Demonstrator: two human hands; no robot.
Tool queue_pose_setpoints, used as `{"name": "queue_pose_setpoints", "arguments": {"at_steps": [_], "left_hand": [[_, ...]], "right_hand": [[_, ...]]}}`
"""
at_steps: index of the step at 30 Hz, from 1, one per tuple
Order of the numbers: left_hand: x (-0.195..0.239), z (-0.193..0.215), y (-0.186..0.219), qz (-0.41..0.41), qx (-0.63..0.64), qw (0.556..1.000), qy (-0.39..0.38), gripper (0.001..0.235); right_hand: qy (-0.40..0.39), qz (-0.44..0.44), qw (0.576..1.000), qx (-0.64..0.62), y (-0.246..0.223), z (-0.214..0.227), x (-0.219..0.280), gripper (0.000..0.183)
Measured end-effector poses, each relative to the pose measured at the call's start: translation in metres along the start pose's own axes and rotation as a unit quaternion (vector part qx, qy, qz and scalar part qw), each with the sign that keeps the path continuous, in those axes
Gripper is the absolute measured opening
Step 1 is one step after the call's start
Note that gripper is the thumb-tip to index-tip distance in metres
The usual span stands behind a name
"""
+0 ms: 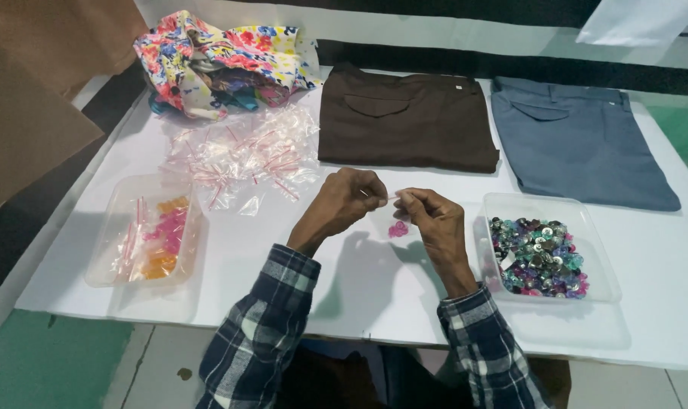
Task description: The person is picking up small pink beads and packaging them into plastic bags and containers on a white table.
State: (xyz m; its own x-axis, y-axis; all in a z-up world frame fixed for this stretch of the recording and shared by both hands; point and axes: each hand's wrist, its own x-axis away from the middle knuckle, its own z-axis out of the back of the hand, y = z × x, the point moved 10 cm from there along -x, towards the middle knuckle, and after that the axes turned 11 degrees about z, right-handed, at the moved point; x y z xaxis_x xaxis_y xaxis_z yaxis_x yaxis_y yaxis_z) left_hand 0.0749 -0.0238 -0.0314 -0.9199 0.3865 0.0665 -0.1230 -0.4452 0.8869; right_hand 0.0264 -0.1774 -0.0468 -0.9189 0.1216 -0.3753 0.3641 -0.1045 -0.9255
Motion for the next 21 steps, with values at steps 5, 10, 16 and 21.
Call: {"name": "queue_pose_setpoints", "arguments": {"at_steps": [5, 10, 16, 21], "left_hand": [[0.012, 0.001, 0.014, 0.003, -0.005, 1.000, -0.003, 0.019], [0.008, -0.007, 0.014, -0.029, -0.047, 0.998, 0.019, 0.015], [0.012, -0.006, 0.016, -0.047, -0.059, 0.996, 0.046, 0.010], [0.018, 0.016, 0.012, -0.056, 0.016, 0.995, 0.080, 0.013]], "right_hand": [[-0.010, 0.025, 1.000, 0.011, 0.002, -0.004, 0.001, 0.014], [-0.010, 0.076, 0.996, 0.040, -0.006, -0.007, 0.003, 0.009], [-0.005, 0.092, 0.994, 0.065, -0.008, -0.005, 0.008, 0.012], [-0.093, -0.040, 0.992, 0.082, 0.020, -0.020, 0.022, 0.033]]}}
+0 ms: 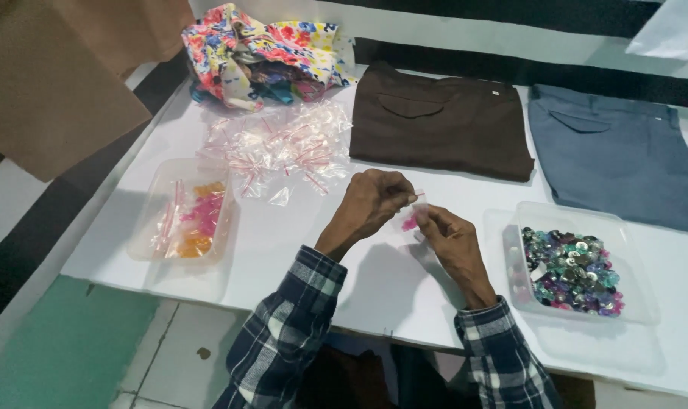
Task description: The person is picking up small pink beads and packaging them into plastic bags and containers on a white table.
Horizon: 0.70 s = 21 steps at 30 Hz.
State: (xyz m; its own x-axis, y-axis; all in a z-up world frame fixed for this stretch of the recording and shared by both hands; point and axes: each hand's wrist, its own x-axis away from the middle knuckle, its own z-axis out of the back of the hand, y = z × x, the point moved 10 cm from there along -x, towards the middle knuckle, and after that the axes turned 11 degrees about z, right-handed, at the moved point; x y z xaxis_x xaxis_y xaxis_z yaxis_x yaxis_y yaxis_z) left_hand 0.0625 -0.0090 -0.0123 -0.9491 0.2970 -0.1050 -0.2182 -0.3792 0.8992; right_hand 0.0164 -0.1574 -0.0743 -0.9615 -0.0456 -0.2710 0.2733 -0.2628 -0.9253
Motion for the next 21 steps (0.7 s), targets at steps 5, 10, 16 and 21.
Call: {"name": "queue_pose_setpoints", "arguments": {"at_steps": [5, 10, 16, 21], "left_hand": [[0.016, 0.012, -0.030, 0.035, 0.076, 0.995, 0.047, 0.014], [0.034, 0.033, -0.062, 0.053, 0.133, 0.982, 0.120, 0.014], [0.088, 0.111, -0.056, 0.055, 0.142, 0.963, 0.222, 0.015], [0.160, 0.221, -0.044, 0.128, -0.059, 0.922, 0.360, 0.010]], "right_hand": [[-0.009, -0.055, 0.997, -0.049, 0.000, -0.008, 0.007, 0.025], [-0.005, -0.094, 0.989, -0.115, 0.012, -0.017, 0.011, 0.029], [-0.012, -0.044, 0.983, -0.178, -0.021, -0.077, -0.006, 0.030], [-0.081, 0.037, 0.980, -0.180, -0.085, -0.181, -0.025, 0.032]]}}
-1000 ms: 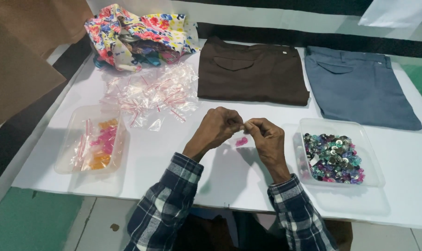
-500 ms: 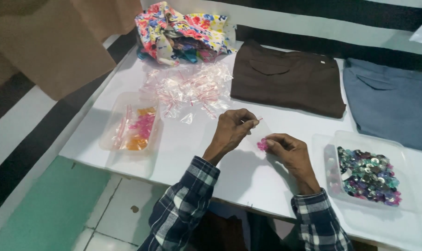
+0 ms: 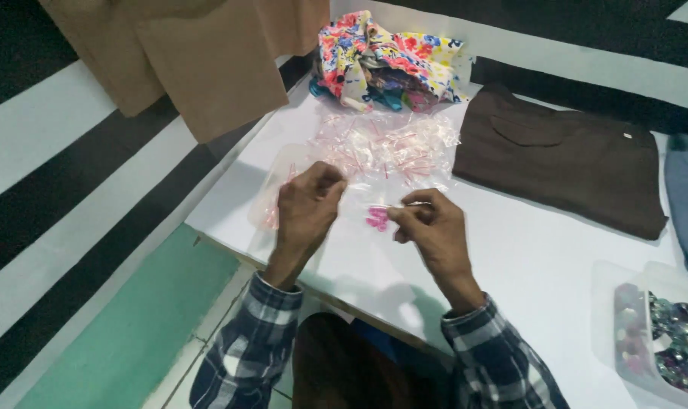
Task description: The person is picking up small pink beads and packaging them into plastic bags and containers on a white table.
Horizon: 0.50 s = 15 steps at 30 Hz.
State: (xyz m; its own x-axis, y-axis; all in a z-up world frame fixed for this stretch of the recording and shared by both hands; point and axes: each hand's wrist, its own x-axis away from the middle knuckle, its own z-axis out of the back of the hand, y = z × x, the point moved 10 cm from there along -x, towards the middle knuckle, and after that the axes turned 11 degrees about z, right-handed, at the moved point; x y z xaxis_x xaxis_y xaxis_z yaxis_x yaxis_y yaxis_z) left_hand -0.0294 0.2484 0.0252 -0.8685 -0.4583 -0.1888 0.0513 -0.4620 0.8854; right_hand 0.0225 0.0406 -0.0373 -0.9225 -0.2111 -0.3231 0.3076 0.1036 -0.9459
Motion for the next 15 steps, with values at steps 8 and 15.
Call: {"name": "queue_pose_setpoints", "arguments": {"at_steps": [8, 15], "left_hand": [[-0.018, 0.062, -0.085, 0.069, -0.302, 0.949, 0.065, 0.014], [0.014, 0.032, -0.034, -0.224, -0.337, 0.896, 0.185, 0.026]], "right_hand": [[-0.130, 0.042, 0.962, 0.238, 0.028, -0.126, -0.026, 0.030], [-0.179, 0.293, 0.841, 0.419, 0.009, -0.151, 0.004, 0.023]]}}
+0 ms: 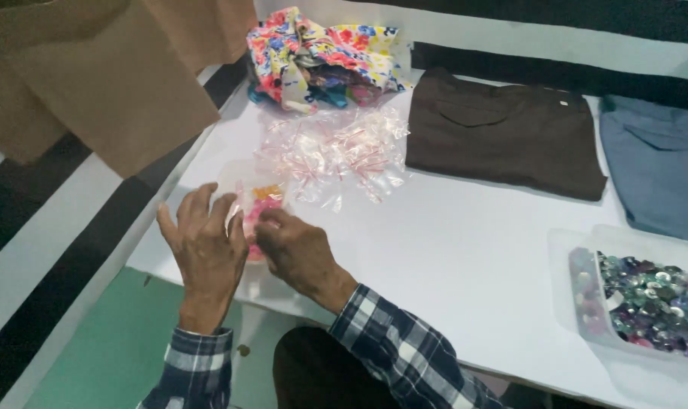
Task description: The person is picking up small pink beads and packaging them into plastic bags and containers on a white table.
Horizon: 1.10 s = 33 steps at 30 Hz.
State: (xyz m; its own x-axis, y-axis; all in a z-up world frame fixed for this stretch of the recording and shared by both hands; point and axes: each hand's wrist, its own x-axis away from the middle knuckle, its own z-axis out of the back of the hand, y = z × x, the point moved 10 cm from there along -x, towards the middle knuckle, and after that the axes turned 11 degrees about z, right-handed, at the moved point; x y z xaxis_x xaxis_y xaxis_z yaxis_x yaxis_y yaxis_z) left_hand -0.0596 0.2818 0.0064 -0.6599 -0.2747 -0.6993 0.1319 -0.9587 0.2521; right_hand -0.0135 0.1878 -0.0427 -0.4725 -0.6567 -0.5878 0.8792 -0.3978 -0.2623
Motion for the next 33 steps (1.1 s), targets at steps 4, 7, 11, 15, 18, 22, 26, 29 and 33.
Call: {"name": "queue_pose_setpoints", "arguments": {"at_steps": [4, 7, 11, 15, 18, 22, 26, 29, 33], "left_hand": [[0.016, -0.038, 0.003, 0.025, 0.058, 0.990, -0.126, 0.015], [0.015, -0.032, 0.024, -0.049, -0.006, 0.996, -0.074, 0.027], [0.013, 0.003, 0.096, -0.117, -0.009, 0.993, 0.008, 0.019], [0.030, -0.009, 0.142, -0.147, 0.106, 0.983, 0.035, 0.011], [0.039, -0.019, 0.182, -0.160, 0.197, 0.967, 0.028, 0.008], [0.051, -0.053, 0.230, -0.158, 0.286, 0.944, -0.038, 0.010], [0.066, -0.094, 0.277, -0.115, 0.422, 0.889, -0.131, 0.015], [0.077, -0.096, 0.324, -0.135, 0.476, 0.854, -0.162, 0.016], [0.086, -0.077, 0.376, -0.153, 0.524, 0.814, -0.199, 0.016]], "right_hand": [[-0.017, 0.012, 1.000, -0.007, -0.007, 0.019, 0.010, 0.021], [0.070, 0.027, 0.997, 0.032, 0.001, 0.051, 0.031, 0.031], [0.079, 0.073, 0.994, 0.022, 0.010, 0.062, 0.054, 0.029], [0.065, 0.039, 0.997, -0.012, 0.031, 0.060, 0.079, 0.048], [0.133, 0.032, 0.990, 0.018, 0.043, 0.096, 0.110, 0.010], [0.094, -0.014, 0.993, 0.067, 0.053, 0.143, 0.158, 0.024], [0.096, -0.069, 0.990, 0.078, 0.062, 0.179, 0.209, 0.018], [0.087, -0.095, 0.986, 0.105, 0.064, 0.215, 0.238, 0.020], [0.102, -0.099, 0.979, 0.148, 0.071, 0.265, 0.275, 0.029]]}}
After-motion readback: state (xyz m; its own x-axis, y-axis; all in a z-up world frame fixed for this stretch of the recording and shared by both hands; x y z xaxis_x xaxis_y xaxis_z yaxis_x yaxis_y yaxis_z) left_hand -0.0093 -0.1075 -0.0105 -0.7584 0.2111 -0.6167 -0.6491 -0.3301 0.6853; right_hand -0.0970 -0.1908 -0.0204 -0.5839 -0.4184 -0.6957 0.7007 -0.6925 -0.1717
